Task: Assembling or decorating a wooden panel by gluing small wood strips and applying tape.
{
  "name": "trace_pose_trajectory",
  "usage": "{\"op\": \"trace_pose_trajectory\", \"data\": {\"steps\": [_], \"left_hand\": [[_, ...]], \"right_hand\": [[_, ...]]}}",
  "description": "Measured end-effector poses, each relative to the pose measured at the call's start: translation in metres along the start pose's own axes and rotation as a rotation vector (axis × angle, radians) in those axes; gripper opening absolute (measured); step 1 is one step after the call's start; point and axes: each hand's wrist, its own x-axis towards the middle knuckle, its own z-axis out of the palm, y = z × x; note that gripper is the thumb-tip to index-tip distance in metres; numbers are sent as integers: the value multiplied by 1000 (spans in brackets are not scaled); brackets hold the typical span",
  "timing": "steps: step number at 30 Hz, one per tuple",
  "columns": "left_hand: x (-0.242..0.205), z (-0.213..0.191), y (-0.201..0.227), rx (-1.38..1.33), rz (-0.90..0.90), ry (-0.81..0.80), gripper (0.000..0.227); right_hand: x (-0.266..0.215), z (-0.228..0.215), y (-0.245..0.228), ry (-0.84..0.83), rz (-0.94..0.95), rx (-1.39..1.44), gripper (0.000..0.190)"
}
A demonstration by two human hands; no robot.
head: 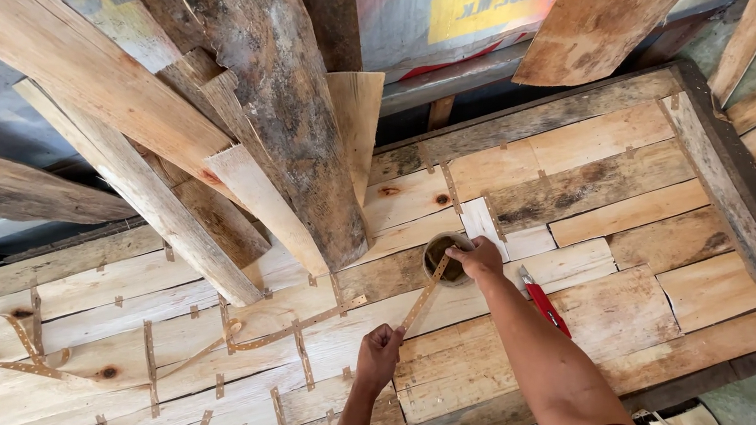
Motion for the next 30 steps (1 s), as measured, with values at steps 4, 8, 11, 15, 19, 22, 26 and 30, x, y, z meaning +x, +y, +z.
{"op": "trace_pose_trajectory", "data": {"steps": [4,8,11,15,19,22,26,30], "left_hand": [[1,1,-10,-3,10,1,49],[3,1,-10,-43,17,4,47],[1,-3,-11,-30,-1,18,46],[-2,-7,-23,25,-3,60,47],[-2,-8,-30,-47,18,52,46],[-7,-9,-24,20,-5,67,44],[-9,-8,-22,11,-29,49,44],[-13,-10,-22,29,-40,45,44]], "right_hand": [[22,15,20,1,-13,152,51],[32,24,27,3,0,154,46],[42,31,40,-7,-21,232,45],[17,13,18,-22,-20,124,52],[-4,4,1,38,-45,-37,61],[-12,2,-7,52,-77,-69,68],[-52,-19,-33,132,-198,-86,78],[-79,-27,-36,306,-584,-96,74]]}}
